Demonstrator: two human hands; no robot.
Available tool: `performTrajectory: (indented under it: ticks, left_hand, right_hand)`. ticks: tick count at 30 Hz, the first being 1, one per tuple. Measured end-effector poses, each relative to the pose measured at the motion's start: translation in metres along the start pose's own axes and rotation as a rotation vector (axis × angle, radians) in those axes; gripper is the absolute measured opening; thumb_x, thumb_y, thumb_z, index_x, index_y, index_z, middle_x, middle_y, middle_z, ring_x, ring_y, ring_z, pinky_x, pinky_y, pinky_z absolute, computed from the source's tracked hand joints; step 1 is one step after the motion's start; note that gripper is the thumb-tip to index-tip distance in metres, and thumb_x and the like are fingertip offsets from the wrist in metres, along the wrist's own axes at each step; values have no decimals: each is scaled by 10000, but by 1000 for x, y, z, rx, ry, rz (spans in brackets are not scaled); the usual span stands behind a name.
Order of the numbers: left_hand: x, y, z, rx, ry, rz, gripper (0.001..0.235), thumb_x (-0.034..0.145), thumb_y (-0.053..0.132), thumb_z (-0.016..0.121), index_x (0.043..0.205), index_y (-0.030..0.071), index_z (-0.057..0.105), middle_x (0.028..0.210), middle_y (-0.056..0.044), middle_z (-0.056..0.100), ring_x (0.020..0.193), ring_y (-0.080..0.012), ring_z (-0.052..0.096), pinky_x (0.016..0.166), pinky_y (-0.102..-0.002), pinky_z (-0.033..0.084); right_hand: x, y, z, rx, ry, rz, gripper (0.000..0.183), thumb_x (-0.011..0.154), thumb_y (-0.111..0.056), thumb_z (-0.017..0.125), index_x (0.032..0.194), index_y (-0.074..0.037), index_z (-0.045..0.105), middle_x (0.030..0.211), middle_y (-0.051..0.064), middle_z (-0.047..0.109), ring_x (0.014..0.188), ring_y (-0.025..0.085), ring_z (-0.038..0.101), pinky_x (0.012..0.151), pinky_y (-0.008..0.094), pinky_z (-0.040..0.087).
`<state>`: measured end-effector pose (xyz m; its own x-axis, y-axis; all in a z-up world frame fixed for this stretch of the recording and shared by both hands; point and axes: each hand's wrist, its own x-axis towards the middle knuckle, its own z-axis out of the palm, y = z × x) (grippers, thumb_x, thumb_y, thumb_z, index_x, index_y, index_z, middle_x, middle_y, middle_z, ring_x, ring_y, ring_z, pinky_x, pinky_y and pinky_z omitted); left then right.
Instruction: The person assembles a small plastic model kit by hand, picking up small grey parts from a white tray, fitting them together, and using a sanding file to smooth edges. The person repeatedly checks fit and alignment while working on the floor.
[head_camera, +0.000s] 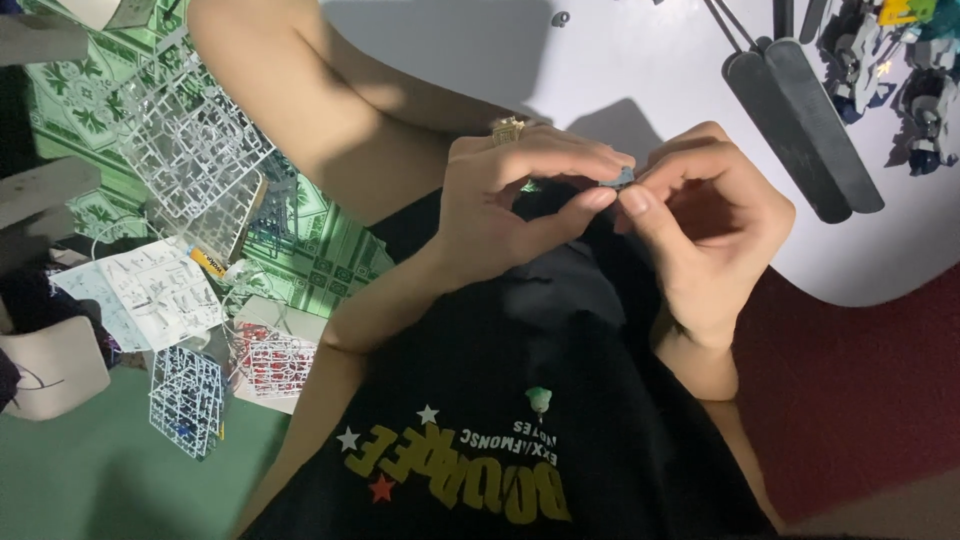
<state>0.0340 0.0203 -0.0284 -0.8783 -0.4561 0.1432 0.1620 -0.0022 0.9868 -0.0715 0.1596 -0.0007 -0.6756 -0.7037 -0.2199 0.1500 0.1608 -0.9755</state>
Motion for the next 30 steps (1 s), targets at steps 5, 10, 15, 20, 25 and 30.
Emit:
performTrajectory:
  ticks: [5,10,15,20,25,30]
  left_hand:
    - [-1,-4,0,-103,-33,-29,240,893,39,723,1101,76,607,1103,-77,679,832,-173,727,758,-232,623]
    - [1,-5,-2,-184,-62,-6,242,930,35,684,1143,76,577,1084,-85,670,758,-192,747,686,-234,656]
    - [7,9,-5,-188,-88,-184,214,932,-6,653,1138,24,605,990,-106,695,737,-191,726,687,-228,606]
    - [5,11,-4,-151,-74,-188,223,904,-19,684,1115,11,619,1030,-124,703,809,-187,743,751,-226,623]
    - [4,14,-1,-75,-33,-177,231,872,1,742,1077,34,641,1080,-95,694,861,-167,734,808,-231,622]
    - [6,14,2,39,-5,-77,222,826,-20,772,1005,39,657,1027,-85,706,878,-168,723,818,-254,597]
  right_hand:
    - [5,12,-4,184,-50,33,101,898,9,623,954,8,539,903,93,545,658,119,511,621,194,480]
    - [7,17,-4,234,-76,105,98,892,-10,624,979,10,585,838,41,550,644,63,444,590,162,418]
    - [7,20,-5,310,-73,86,50,913,-8,619,950,4,589,840,69,590,610,74,513,558,161,476]
    - [4,18,-5,302,-74,72,67,909,-11,616,969,7,592,829,78,585,603,76,497,549,172,484]
    - [2,19,-4,283,-79,49,51,906,-15,615,932,-1,573,836,85,580,594,90,505,563,179,492]
    - [0,20,2,211,1,6,92,903,-52,642,933,1,572,837,90,556,611,100,486,563,193,490]
